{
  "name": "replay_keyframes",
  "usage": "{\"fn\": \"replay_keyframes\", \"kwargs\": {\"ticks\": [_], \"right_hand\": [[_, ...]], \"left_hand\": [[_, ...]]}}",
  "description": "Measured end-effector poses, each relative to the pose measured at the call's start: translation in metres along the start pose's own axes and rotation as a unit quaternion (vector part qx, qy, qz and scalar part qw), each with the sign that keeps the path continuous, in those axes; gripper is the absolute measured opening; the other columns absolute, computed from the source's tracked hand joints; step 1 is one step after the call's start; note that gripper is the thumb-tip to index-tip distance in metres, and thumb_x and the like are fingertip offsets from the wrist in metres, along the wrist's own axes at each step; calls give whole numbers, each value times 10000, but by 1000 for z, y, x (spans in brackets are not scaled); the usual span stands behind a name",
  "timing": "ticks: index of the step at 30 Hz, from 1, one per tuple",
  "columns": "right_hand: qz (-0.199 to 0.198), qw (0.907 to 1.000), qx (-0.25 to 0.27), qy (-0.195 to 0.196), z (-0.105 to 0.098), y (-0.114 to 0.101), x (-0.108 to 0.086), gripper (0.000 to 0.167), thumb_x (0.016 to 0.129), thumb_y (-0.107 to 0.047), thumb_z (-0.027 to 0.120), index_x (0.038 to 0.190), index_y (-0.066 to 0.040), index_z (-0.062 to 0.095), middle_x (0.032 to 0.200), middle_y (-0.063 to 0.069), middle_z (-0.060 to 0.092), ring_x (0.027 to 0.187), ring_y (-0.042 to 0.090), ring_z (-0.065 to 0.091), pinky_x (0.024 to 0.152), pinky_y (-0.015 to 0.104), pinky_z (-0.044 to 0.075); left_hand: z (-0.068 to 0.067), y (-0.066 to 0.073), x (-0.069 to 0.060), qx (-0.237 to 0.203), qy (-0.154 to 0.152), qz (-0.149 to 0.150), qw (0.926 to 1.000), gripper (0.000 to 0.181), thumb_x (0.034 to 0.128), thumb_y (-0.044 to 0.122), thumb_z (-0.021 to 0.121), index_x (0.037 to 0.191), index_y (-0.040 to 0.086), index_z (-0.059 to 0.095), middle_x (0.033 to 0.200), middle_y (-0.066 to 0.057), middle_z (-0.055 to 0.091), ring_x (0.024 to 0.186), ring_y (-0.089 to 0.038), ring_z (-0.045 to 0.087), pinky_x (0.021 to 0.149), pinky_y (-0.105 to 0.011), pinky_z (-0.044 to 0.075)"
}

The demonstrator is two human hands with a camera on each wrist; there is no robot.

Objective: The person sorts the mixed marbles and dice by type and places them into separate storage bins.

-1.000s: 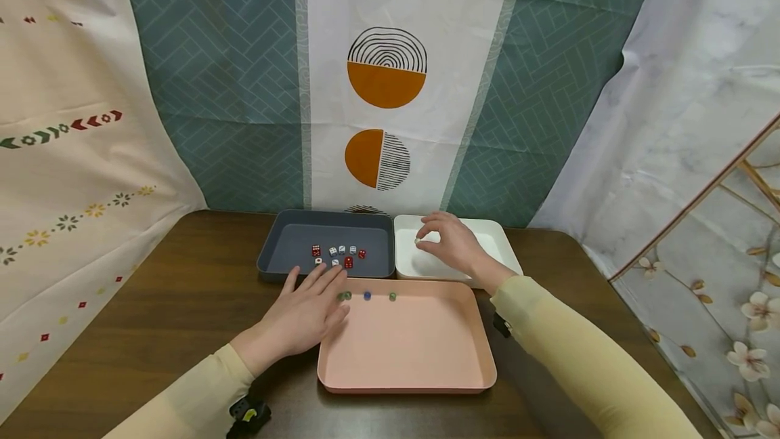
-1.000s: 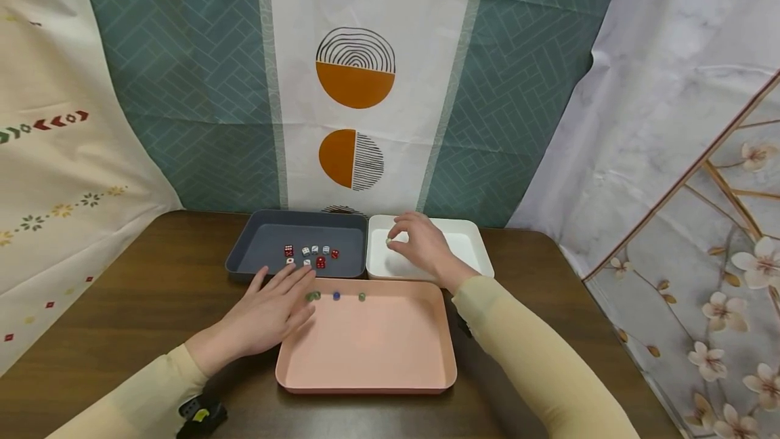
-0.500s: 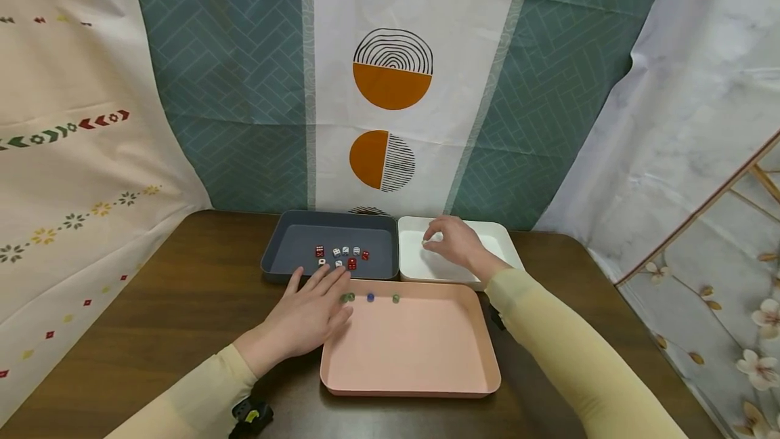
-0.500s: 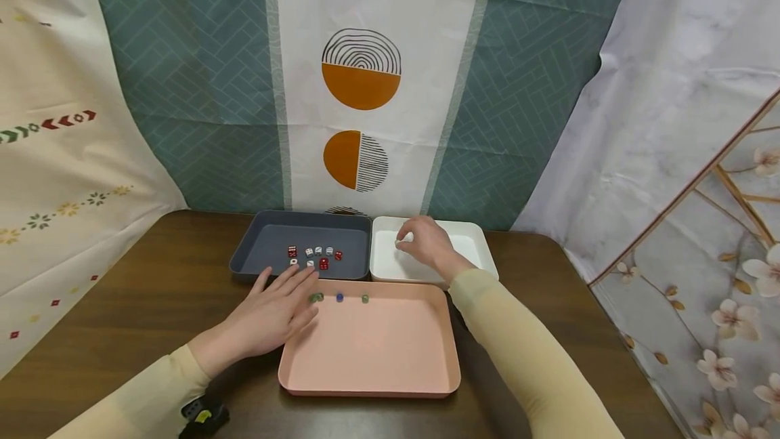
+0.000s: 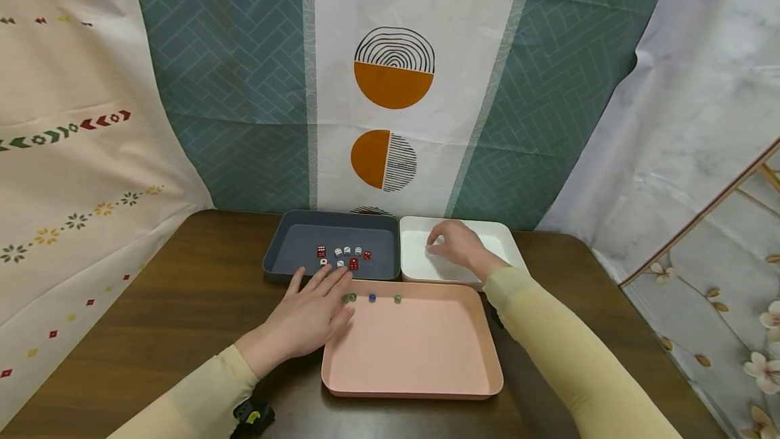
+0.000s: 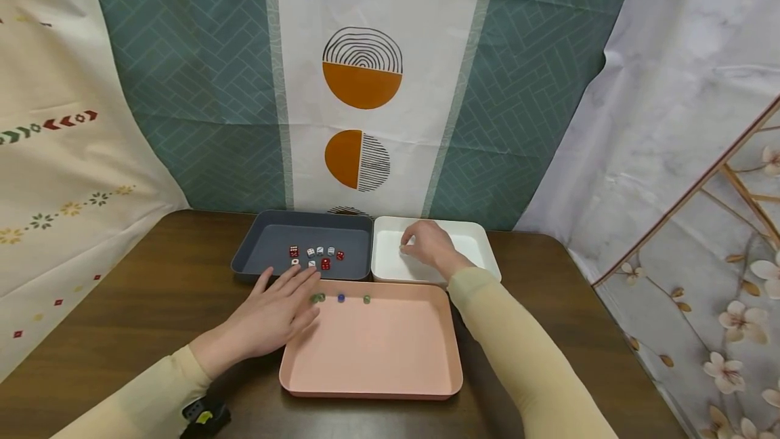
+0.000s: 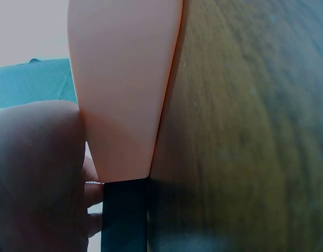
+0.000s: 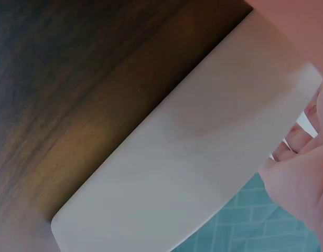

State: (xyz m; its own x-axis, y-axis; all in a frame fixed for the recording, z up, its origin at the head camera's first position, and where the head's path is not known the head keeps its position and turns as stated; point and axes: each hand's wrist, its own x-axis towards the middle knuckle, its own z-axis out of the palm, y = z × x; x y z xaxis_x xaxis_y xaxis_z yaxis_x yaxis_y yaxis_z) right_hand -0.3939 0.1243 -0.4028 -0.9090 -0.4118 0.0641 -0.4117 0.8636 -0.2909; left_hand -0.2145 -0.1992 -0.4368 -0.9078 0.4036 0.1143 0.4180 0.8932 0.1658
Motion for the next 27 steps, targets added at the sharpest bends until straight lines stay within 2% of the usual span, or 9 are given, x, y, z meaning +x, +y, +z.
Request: {"fn": "replay_keyframes", "kwargs": {"ticks": [10,17,27], "right_hand": [[196,9996,-150,-123,3,0,1,80,1022,-190,820,1069,-138,860,1373,126,738,1356,371,624,1127,537,503],[202,9995,-175,-150,4,2,2,87,1024,-203,820,1069,-138,857,1327,117,757,1307,363,649,1098,529,520],[274,9995,-115,-116,2,8,-2,128,1031,-219,809,1107,-123,846,1348,133,745,1345,375,627,1130,547,494]], "left_hand": [[-1,1,-1,14,26,19,10000,670,1166,459,517,1700,65,427,1765,-127,380,1656,-395,268,1278,-753,129],[-2,1,-2,-30,32,-3,10000,654,1169,440,519,1697,64,433,1764,-124,383,1657,-391,267,1277,-753,129],[-2,1,-2,9,4,19,10000,668,1167,456,514,1702,67,424,1768,-124,375,1656,-395,266,1280,-748,129]]}}
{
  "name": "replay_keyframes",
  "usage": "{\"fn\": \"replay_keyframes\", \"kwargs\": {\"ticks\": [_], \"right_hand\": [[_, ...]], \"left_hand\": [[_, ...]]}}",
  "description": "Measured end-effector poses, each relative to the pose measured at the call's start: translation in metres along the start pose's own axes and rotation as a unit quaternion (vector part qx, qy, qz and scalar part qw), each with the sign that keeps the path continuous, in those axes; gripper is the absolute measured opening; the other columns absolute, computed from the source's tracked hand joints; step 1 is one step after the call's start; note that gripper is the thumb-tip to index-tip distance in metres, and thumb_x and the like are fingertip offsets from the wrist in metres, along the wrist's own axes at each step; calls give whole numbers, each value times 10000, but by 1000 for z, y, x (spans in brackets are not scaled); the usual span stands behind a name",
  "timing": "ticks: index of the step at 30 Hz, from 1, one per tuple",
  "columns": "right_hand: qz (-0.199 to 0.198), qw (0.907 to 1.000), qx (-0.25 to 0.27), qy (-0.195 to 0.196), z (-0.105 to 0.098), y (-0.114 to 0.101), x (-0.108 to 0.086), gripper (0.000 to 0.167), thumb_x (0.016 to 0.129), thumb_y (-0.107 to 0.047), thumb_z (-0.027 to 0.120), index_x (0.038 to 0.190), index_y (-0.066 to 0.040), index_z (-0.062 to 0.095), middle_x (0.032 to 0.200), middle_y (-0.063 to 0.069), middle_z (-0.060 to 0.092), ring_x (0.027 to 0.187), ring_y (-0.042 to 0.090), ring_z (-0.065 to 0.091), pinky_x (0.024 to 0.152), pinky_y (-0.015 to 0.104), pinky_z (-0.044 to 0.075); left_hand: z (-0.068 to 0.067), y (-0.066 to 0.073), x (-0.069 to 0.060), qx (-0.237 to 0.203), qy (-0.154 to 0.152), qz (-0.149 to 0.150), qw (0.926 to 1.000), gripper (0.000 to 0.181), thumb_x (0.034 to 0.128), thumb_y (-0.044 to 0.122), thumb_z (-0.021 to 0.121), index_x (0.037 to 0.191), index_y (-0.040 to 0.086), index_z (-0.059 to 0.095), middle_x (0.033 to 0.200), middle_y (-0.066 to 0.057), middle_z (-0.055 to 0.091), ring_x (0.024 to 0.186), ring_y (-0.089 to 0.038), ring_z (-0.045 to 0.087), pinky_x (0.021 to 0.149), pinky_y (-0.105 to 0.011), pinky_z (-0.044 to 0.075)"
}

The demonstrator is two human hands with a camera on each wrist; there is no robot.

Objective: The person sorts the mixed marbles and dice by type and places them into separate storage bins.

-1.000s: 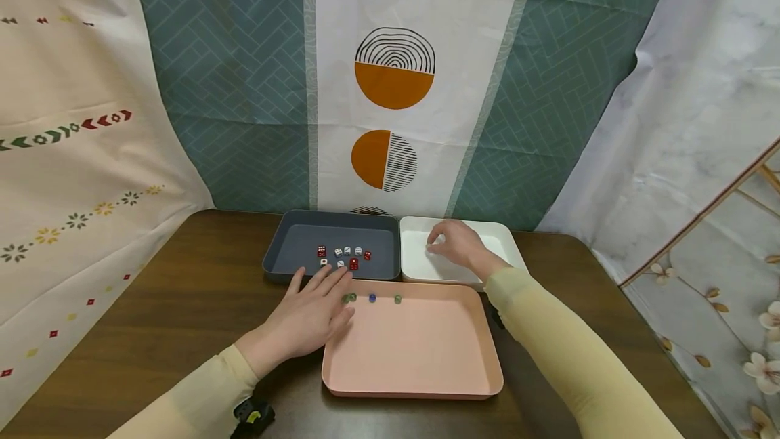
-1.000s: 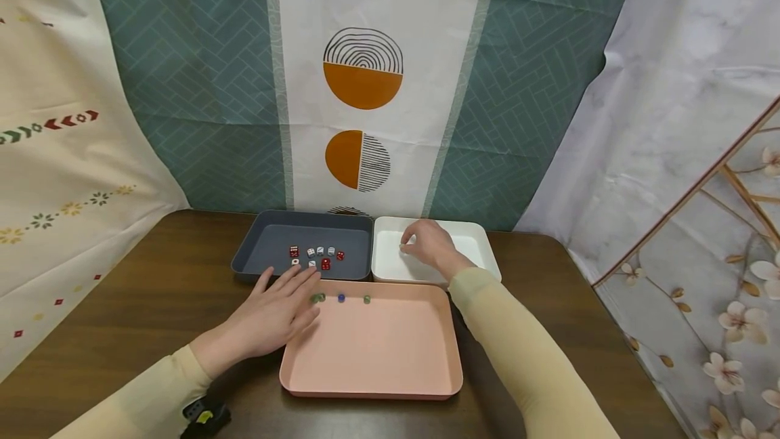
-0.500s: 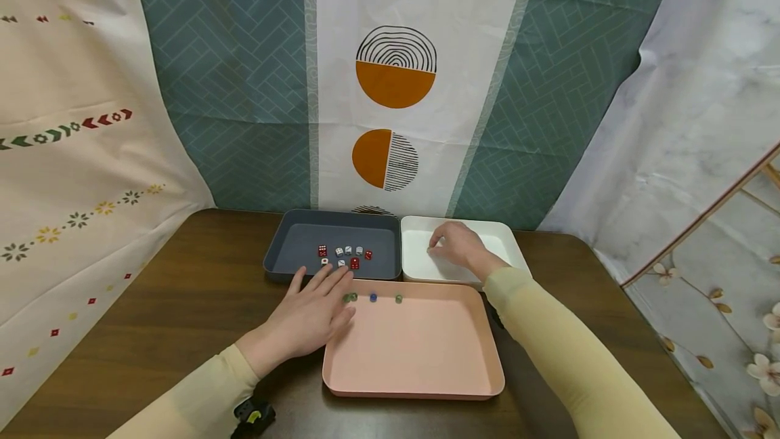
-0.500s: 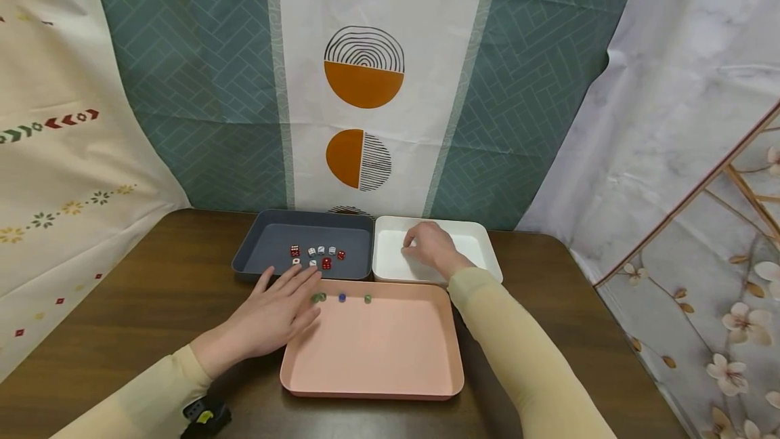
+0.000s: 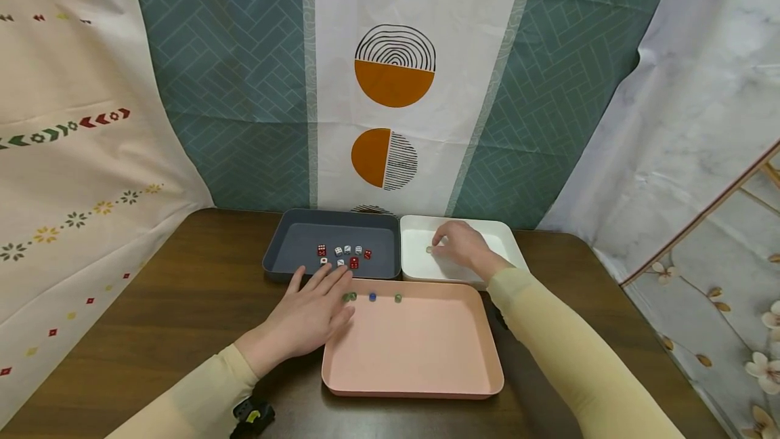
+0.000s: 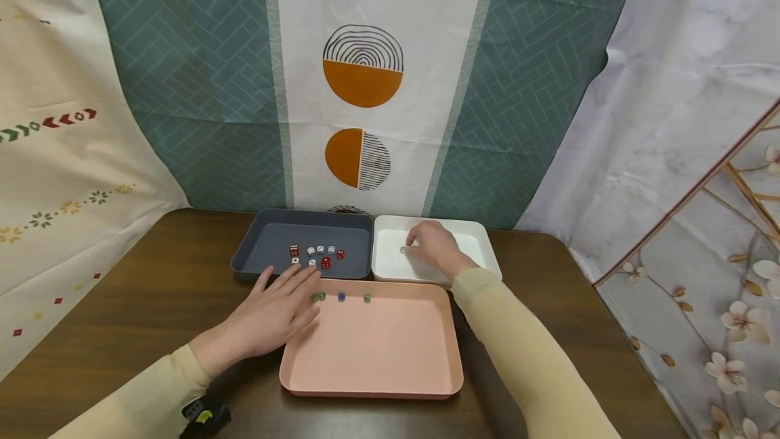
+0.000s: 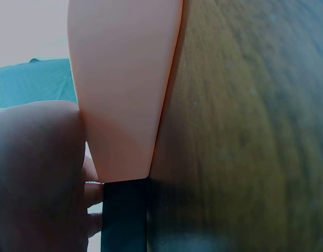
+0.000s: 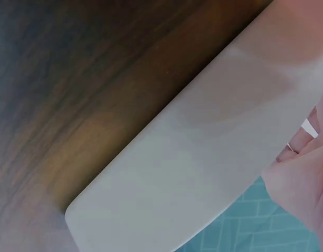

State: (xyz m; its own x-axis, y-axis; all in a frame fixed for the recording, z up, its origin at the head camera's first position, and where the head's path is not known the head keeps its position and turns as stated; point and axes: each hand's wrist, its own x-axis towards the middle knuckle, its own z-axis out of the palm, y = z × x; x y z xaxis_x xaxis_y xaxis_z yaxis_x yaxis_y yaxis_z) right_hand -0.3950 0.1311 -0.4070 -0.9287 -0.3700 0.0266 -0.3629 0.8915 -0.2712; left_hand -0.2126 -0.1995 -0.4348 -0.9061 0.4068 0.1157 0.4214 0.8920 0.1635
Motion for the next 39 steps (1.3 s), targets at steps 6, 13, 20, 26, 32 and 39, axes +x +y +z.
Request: {"fn": "replay_keyframes", "kwargs": {"ticks": [6,13,20,26,32,39], "right_hand": [[-173,9998,68,106,-6,1,-9,127,1022,-188,797,1106,-100,833,1310,138,752,1327,374,636,1129,542,491],[-450,9987,172,175,-11,-2,-24,203,1030,-194,805,1201,-87,834,1484,180,674,1464,401,549,1218,568,423],[-714,9966,247,317,-17,-11,-43,223,1035,-219,806,1222,-101,836,1536,164,642,1531,399,479,1225,592,412],[-901,9933,573,433,-21,-19,-61,248,1021,-212,824,1235,-87,835,1542,148,637,1563,376,443,1238,591,400],[-1158,9875,895,578,-20,-28,-76,227,1010,-206,836,1211,-102,835,1542,126,640,1574,358,431,1224,581,418],[-1293,9834,1164,525,-18,-39,-89,183,1004,-203,845,1171,-129,839,1554,87,632,1589,340,414,1229,571,411]], "left_hand": [[0,0,0,-35,-30,-6,10000,679,1165,465,516,1705,66,417,1774,-124,362,1659,-397,257,1282,-749,115],[1,0,-1,-79,-42,-50,9999,682,1162,470,521,1704,69,421,1774,-120,364,1661,-397,252,1284,-748,108],[-1,0,-2,-140,-55,-76,9999,681,1158,461,534,1702,66,424,1771,-128,367,1663,-402,243,1283,-752,99],[-3,2,-2,-148,-37,-17,9999,665,1166,449,522,1702,67,425,1771,-127,367,1663,-402,242,1280,-756,107],[-2,1,-2,-152,-20,4,9999,656,1168,441,520,1696,62,433,1769,-128,370,1660,-406,251,1278,-759,111],[2,0,1,-136,-20,-23,9999,678,1159,465,530,1701,70,428,1770,-125,370,1660,-400,253,1281,-754,100]]}}
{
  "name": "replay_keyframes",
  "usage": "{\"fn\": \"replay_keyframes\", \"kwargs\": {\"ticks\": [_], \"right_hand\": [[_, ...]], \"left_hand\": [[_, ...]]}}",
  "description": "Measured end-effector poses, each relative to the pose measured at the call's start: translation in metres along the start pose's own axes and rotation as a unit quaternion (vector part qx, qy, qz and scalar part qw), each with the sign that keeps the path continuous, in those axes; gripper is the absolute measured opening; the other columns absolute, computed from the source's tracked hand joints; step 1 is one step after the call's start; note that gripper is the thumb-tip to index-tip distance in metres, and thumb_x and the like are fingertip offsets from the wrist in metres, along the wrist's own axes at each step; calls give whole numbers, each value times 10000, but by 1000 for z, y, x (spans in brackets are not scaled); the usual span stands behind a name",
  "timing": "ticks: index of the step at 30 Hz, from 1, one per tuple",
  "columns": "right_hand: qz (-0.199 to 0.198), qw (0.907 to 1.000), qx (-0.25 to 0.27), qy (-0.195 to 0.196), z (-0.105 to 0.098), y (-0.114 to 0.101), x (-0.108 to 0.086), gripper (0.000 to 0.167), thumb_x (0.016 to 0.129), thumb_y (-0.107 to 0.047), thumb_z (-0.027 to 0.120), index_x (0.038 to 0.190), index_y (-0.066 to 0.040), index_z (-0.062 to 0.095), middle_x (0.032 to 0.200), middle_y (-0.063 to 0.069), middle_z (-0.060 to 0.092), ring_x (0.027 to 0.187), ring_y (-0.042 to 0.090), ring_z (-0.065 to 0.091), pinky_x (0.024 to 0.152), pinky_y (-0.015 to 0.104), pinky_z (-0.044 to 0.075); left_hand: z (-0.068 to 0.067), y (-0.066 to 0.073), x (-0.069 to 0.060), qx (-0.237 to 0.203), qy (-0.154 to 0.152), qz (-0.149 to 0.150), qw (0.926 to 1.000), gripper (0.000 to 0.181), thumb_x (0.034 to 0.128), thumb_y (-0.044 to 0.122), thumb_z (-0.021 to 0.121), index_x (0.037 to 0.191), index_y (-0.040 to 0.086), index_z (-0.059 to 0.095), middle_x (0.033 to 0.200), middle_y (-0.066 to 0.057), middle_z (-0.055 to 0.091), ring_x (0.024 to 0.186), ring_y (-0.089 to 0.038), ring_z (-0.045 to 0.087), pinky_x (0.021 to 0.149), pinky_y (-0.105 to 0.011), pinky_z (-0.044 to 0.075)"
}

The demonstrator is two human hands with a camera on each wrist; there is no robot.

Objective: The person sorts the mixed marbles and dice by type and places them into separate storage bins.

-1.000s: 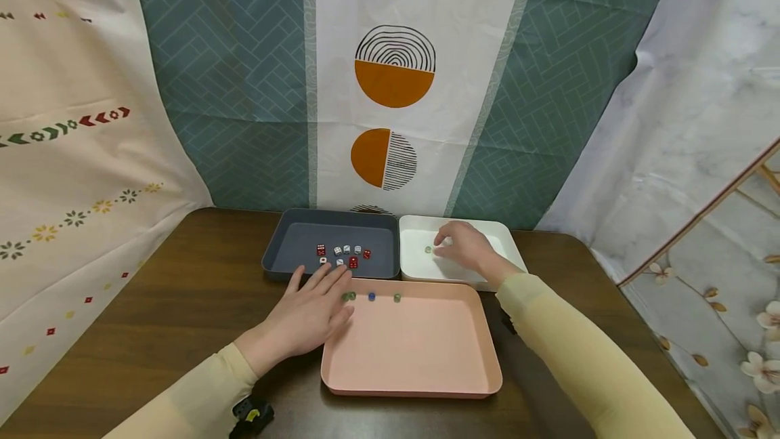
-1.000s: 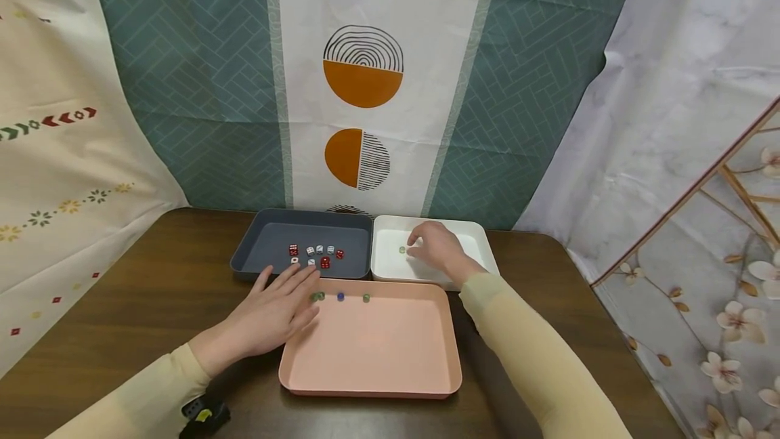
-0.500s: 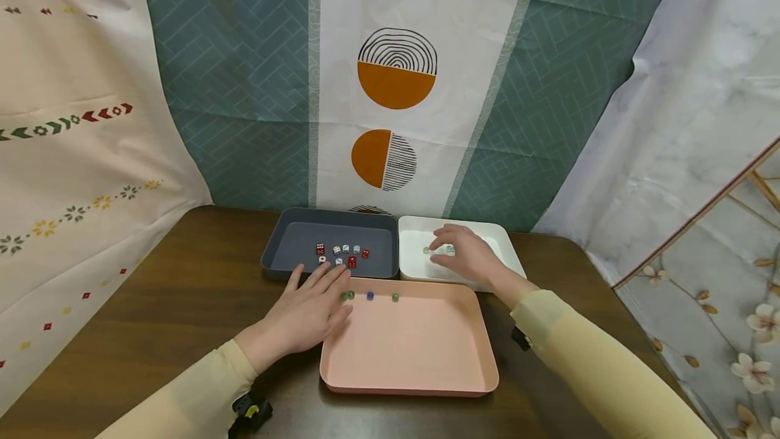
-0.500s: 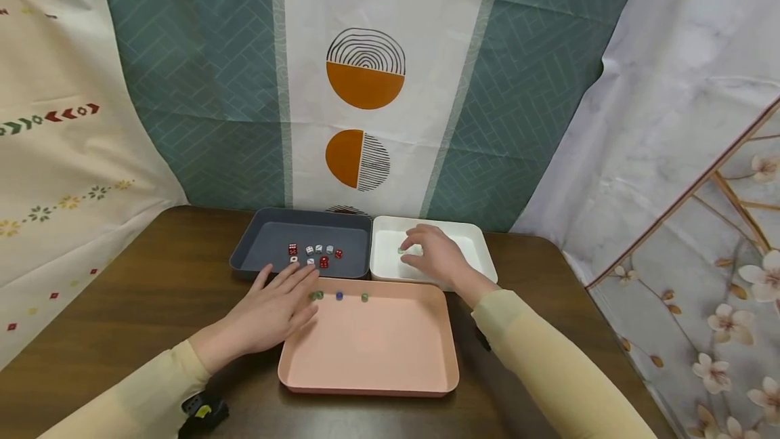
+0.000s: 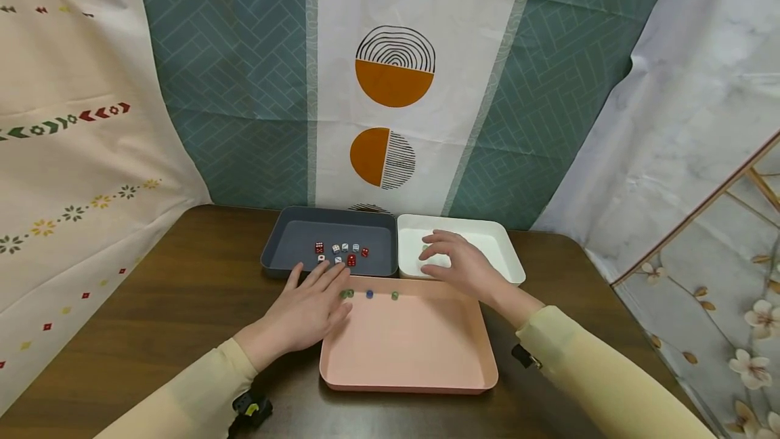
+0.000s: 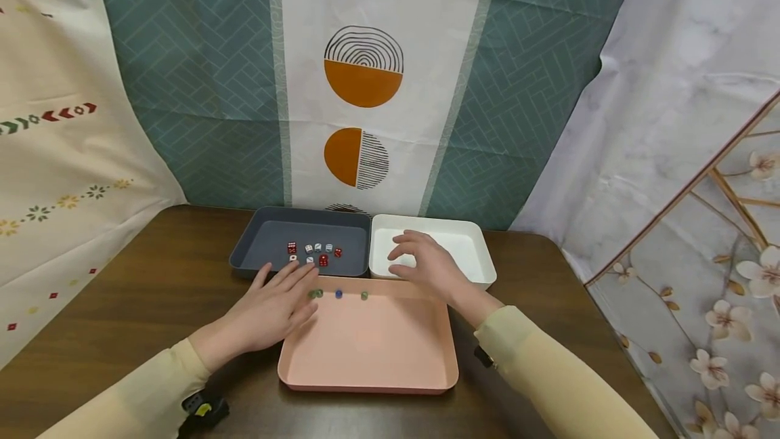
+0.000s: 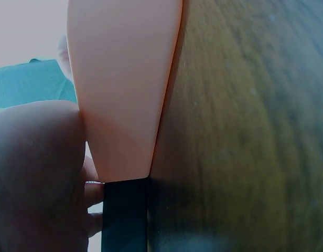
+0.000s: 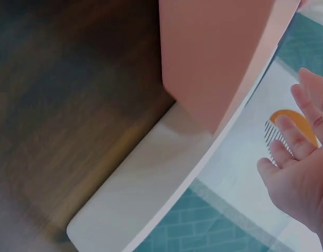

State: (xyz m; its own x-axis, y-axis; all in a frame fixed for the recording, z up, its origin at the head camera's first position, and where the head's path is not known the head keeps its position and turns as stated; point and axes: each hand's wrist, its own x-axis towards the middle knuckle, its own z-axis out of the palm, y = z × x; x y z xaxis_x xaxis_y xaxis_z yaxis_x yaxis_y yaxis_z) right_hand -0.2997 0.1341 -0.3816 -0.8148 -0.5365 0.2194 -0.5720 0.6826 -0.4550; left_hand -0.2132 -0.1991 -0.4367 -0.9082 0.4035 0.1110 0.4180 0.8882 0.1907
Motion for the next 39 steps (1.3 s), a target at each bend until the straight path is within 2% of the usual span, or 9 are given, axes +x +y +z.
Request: {"fn": "replay_keyframes", "kwargs": {"ticks": [7,13,22,31,39], "right_hand": [[-243,9997,2,-43,10,-9,-6,159,975,-152,867,1131,-128,853,1522,107,655,1558,367,456,1200,579,446],[-539,9984,-153,-99,19,-14,-8,134,943,-108,887,1060,-168,861,1486,135,682,1532,403,485,1221,632,407],[-969,9943,-402,-166,31,-17,-8,149,927,-150,908,1066,-137,857,1462,131,696,1523,415,494,1236,567,412],[-1083,9919,-561,-356,41,-19,-3,196,930,-197,909,1110,-129,874,1463,131,690,1530,389,484,1259,554,383],[-705,9933,-669,-632,45,-23,0,187,972,-228,881,1146,-163,871,1560,107,626,1599,359,394,1258,563,385]], "left_hand": [[0,-1,0,17,-10,-6,10000,683,1159,473,527,1704,73,423,1774,-120,362,1663,-397,246,1284,-751,93],[0,-1,0,-15,-19,-2,10000,681,1162,472,520,1704,72,421,1774,-121,362,1662,-397,248,1284,-750,96],[-2,0,-1,13,-17,29,10000,668,1165,455,522,1701,68,426,1772,-126,366,1660,-404,251,1280,-755,102],[-2,1,-2,20,2,21,10000,653,1172,448,506,1702,75,428,1768,-118,377,1658,-396,261,1277,-758,117],[-1,1,-1,42,-26,17,10000,666,1168,453,514,1701,65,424,1768,-130,372,1662,-400,248,1280,-754,106]]}}
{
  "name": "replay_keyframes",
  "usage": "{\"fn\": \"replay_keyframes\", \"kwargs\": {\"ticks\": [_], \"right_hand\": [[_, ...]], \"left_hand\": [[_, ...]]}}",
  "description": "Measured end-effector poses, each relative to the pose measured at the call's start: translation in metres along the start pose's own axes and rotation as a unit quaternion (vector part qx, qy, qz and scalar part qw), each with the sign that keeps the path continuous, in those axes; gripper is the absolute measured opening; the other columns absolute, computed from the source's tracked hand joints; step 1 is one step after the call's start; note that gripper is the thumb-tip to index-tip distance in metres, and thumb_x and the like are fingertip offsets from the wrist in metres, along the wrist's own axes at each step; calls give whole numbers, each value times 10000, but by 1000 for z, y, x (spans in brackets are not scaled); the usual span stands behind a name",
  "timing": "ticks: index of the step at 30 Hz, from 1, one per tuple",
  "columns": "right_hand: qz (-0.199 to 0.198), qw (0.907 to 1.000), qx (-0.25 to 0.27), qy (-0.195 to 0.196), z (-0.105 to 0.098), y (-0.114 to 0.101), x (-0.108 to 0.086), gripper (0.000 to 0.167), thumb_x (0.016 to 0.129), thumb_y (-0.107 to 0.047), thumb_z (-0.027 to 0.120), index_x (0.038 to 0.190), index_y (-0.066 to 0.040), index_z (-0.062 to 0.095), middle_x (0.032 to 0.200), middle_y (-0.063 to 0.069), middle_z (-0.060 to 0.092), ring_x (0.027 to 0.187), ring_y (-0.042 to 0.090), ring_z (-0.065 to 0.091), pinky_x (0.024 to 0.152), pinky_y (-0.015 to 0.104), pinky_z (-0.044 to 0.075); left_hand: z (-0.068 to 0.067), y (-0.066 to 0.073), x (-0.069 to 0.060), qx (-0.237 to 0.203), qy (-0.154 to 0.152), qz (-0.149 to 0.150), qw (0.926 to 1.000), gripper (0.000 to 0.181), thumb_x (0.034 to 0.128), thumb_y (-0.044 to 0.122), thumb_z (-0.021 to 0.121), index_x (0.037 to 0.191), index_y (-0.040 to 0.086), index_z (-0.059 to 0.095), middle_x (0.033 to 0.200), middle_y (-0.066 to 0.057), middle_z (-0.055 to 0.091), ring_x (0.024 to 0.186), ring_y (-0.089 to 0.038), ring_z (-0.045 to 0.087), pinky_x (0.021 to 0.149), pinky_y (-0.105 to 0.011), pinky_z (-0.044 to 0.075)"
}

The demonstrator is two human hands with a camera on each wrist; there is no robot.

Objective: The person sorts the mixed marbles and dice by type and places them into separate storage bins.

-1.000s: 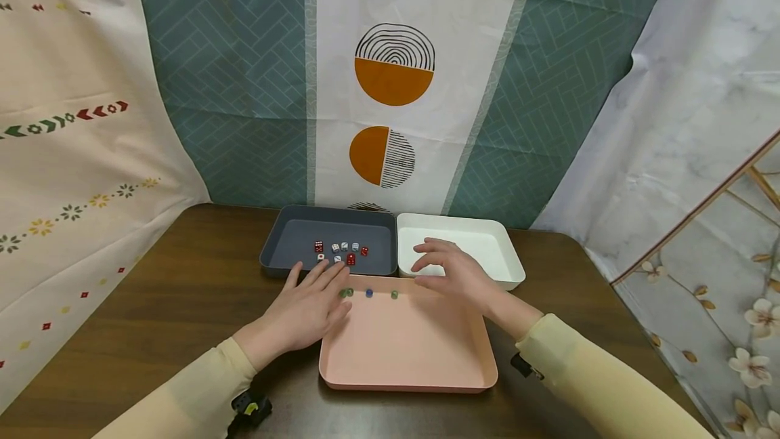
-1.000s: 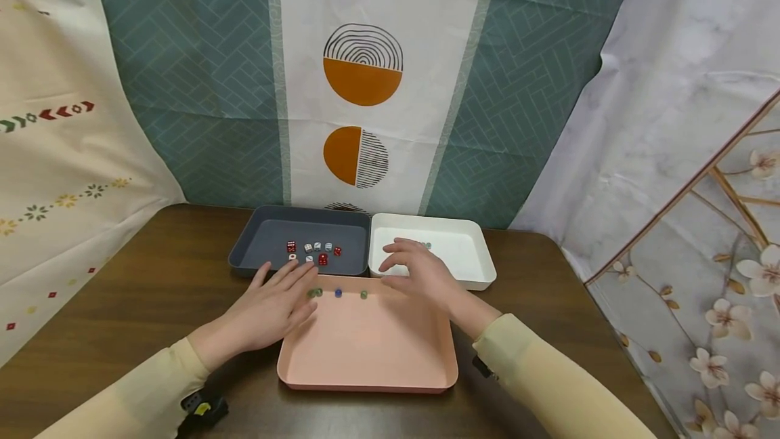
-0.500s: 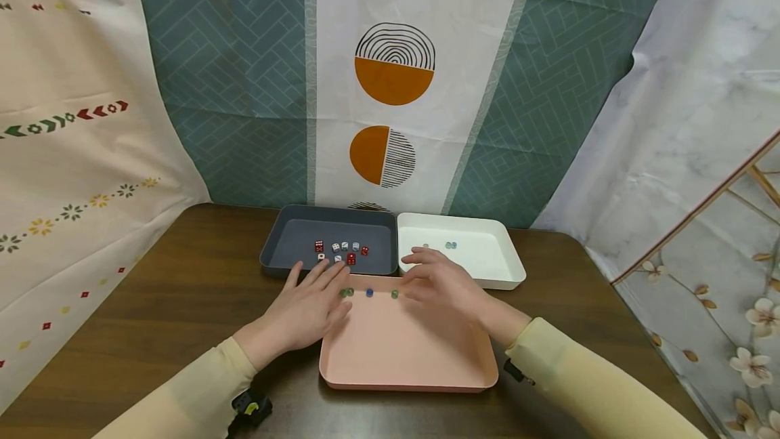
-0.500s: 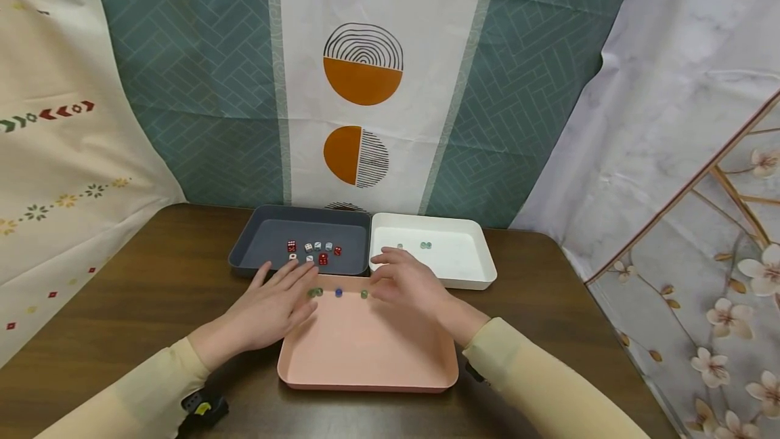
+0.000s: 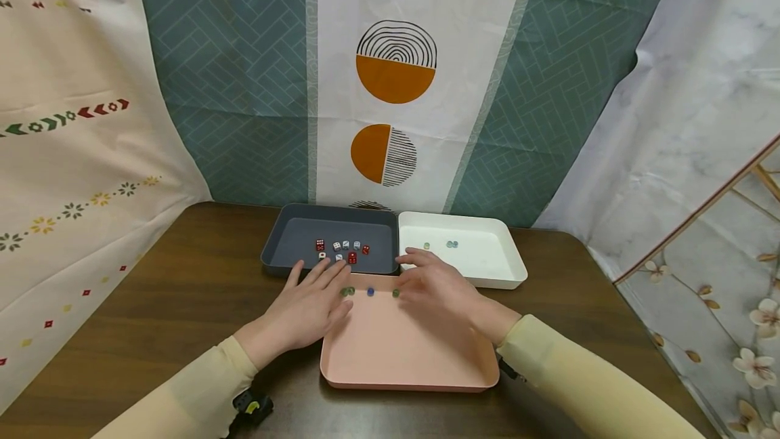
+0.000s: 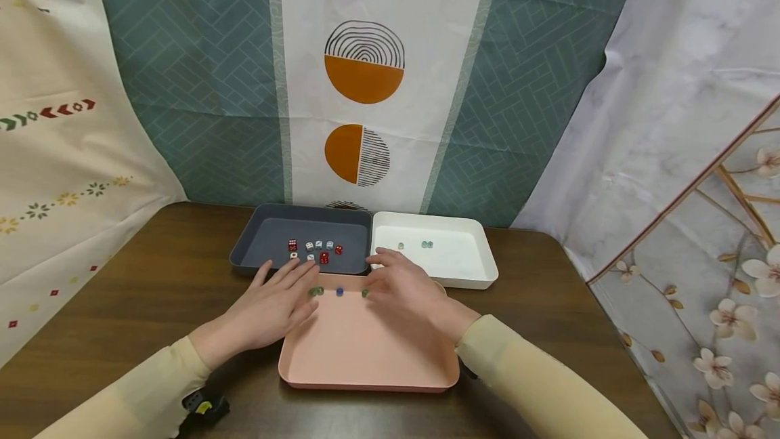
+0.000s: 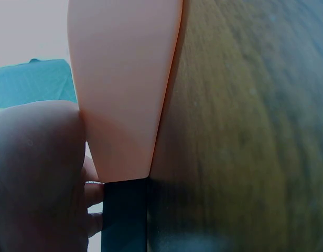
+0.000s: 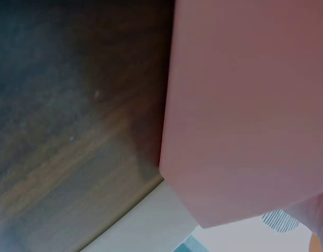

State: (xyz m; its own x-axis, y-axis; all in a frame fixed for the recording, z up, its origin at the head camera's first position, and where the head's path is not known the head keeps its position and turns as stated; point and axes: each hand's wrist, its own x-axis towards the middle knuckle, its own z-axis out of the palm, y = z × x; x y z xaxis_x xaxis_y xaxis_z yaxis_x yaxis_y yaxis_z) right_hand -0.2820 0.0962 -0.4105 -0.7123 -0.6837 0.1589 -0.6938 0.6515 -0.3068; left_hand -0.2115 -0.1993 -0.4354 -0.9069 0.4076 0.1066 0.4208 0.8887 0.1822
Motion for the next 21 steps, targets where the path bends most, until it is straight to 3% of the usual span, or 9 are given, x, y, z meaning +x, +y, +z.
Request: {"fn": "replay_keyframes", "kwargs": {"ticks": [11,21], "right_hand": [[117,9998,-70,-169,6,-1,2,214,986,-231,869,1199,-204,867,1658,87,539,1662,292,277,1319,510,279],[31,9997,-161,-196,10,2,4,194,976,-225,885,1166,-186,874,1670,105,522,1672,296,245,1321,505,275]], "left_hand": [[-3,1,-1,-28,-30,-15,10000,655,1173,446,506,1704,72,421,1774,-118,363,1662,-394,251,1284,-745,106],[-3,1,-1,-52,-34,-26,10000,654,1168,435,522,1701,68,426,1772,-123,367,1661,-400,249,1282,-752,101]]}}
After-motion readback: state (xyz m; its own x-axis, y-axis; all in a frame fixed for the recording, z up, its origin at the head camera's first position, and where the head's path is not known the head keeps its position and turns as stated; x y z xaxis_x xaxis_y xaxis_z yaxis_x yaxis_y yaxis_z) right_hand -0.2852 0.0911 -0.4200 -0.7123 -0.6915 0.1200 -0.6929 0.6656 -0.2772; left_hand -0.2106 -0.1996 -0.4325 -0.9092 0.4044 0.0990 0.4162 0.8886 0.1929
